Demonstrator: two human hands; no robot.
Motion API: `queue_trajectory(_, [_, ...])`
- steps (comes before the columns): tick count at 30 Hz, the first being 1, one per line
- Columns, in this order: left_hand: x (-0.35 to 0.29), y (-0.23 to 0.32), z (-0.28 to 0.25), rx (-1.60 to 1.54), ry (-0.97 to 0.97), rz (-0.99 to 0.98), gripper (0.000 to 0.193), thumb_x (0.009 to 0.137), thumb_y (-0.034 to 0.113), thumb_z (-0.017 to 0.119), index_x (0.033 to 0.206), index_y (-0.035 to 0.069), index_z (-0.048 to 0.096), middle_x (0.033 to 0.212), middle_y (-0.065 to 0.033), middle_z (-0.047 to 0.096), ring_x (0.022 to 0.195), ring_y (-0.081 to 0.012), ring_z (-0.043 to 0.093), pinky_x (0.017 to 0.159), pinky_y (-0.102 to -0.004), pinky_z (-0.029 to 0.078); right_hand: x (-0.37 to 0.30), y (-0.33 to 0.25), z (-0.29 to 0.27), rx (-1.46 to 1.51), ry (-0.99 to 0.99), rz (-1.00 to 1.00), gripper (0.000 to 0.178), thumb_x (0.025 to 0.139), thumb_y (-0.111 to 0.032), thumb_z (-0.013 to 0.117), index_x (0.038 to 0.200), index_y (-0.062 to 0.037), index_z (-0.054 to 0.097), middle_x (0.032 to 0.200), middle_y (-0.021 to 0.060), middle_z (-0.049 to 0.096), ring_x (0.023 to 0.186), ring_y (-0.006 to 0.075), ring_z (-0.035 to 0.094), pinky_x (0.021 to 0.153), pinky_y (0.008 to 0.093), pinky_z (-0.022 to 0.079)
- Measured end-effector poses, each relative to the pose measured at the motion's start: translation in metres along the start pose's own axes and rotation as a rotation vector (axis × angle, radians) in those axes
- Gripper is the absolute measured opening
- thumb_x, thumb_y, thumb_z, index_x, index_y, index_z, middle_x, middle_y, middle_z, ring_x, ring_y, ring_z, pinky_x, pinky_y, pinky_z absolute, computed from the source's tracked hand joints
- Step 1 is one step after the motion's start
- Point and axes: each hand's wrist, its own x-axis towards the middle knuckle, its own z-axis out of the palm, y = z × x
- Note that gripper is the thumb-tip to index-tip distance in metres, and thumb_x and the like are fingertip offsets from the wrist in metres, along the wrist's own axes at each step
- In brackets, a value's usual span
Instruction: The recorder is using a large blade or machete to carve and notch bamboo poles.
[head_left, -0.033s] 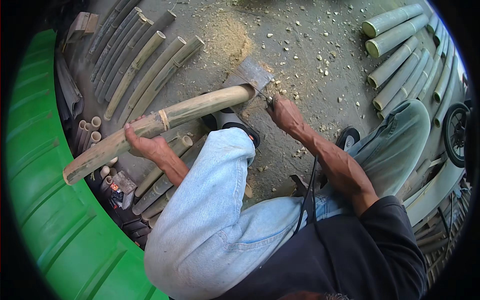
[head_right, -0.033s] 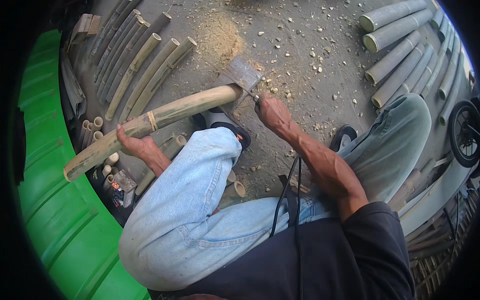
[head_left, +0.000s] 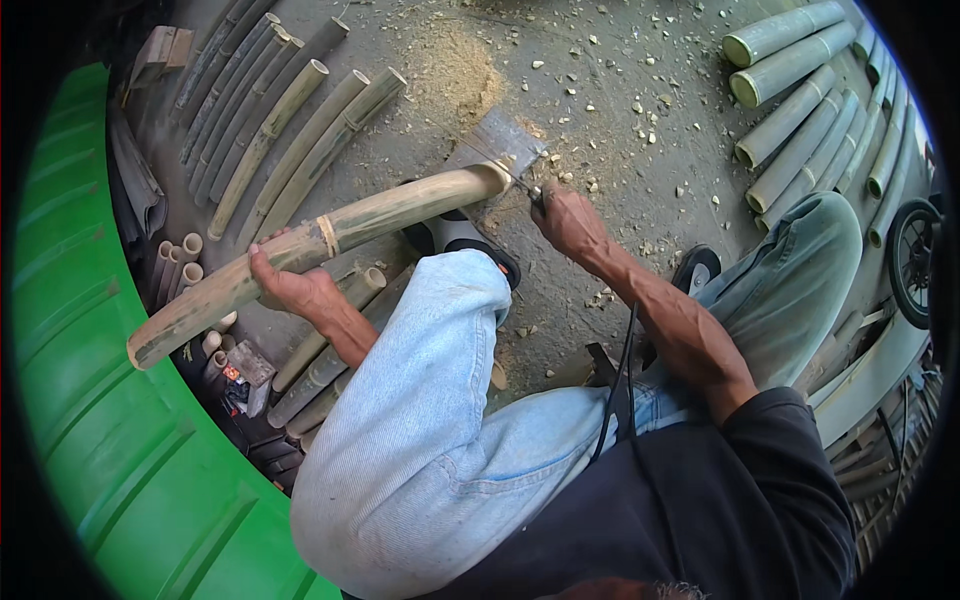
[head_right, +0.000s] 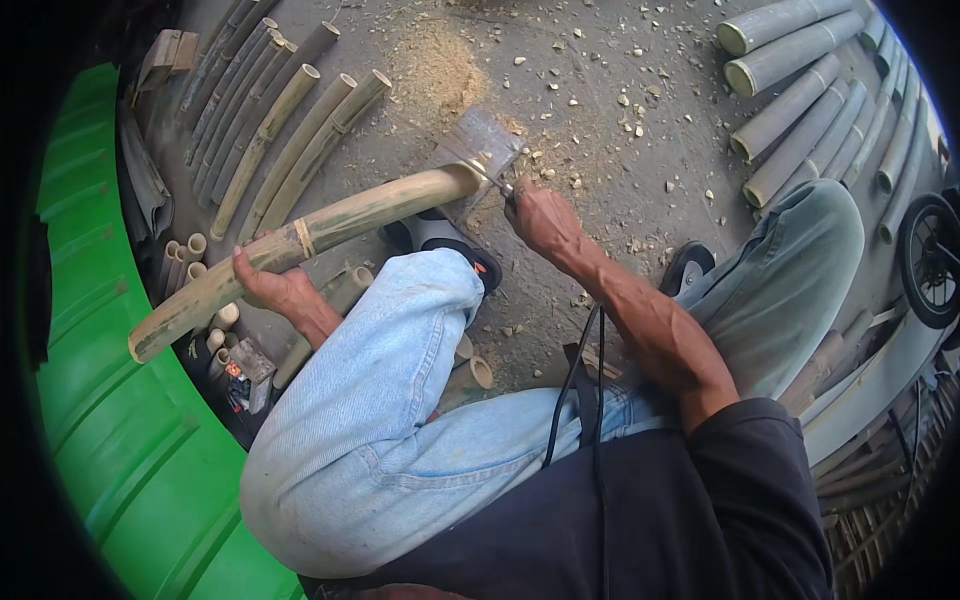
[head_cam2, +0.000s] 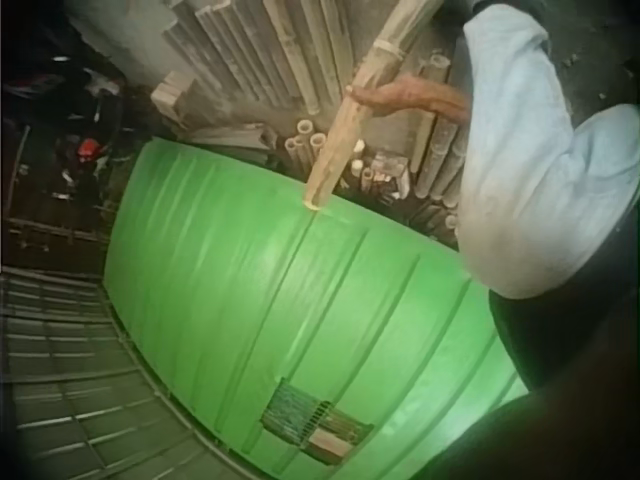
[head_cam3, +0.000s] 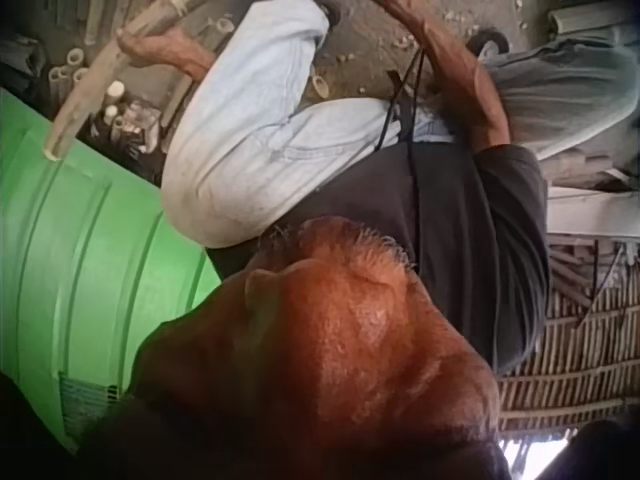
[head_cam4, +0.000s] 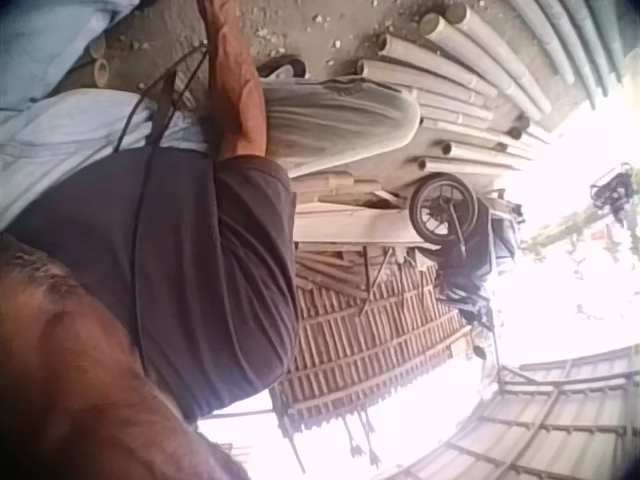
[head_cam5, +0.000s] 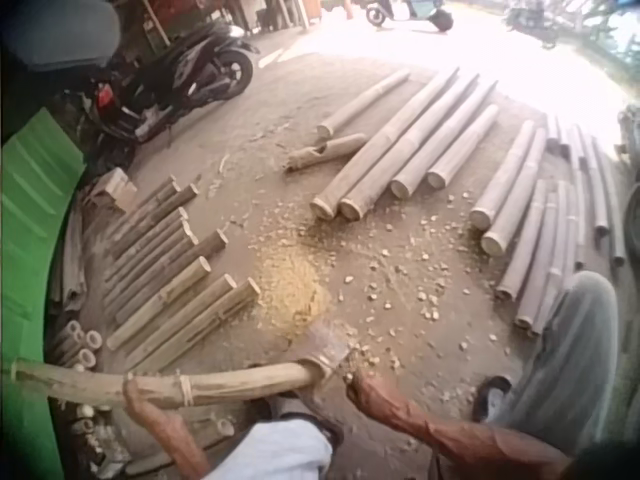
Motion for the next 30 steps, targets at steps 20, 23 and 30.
queue_trajectory(20, [0.003,0.012,-0.001,0.080,0.177,0.004,0.053,0.084,0.028,0.076,0.118,-0.005,0.052,0.106,-0.0134,0.055,0.097,-0.0274,0.061,0.092,-0.0436,0.052,-0.004,-0.010,-0.010,0.072,-0.030,-0.052,0.031,0.090,-0.019,0.065,0.101,0.0048,0.049,0.074,0.0261,0.064,0.069,0.0436,0.066,0.059,0.0510,0.051])
queue_trajectory(23, [0.009,0.011,-0.006,0.023,0.132,-0.020,0.048,0.084,0.027,0.075,0.113,-0.004,0.053,0.100,-0.0119,0.054,0.094,-0.0271,0.061,0.090,-0.0436,0.052,-0.002,-0.041,-0.024,0.206,0.211,-0.370,0.027,0.088,-0.013,0.067,0.103,-0.0002,0.049,0.067,0.0212,0.059,0.062,0.0395,0.064,0.058,0.0474,0.050])
queue_trajectory(30, [0.000,0.001,0.013,0.024,0.131,0.004,0.042,0.087,0.030,0.070,0.107,-0.003,0.053,0.097,-0.0119,0.055,0.093,-0.0263,0.060,0.087,-0.0422,0.051,0.006,0.017,0.015,0.044,-0.018,-0.060,0.029,0.092,-0.019,0.061,0.100,0.0041,0.047,0.075,0.0317,0.065,0.067,0.0465,0.067,0.059,0.0542,0.051])
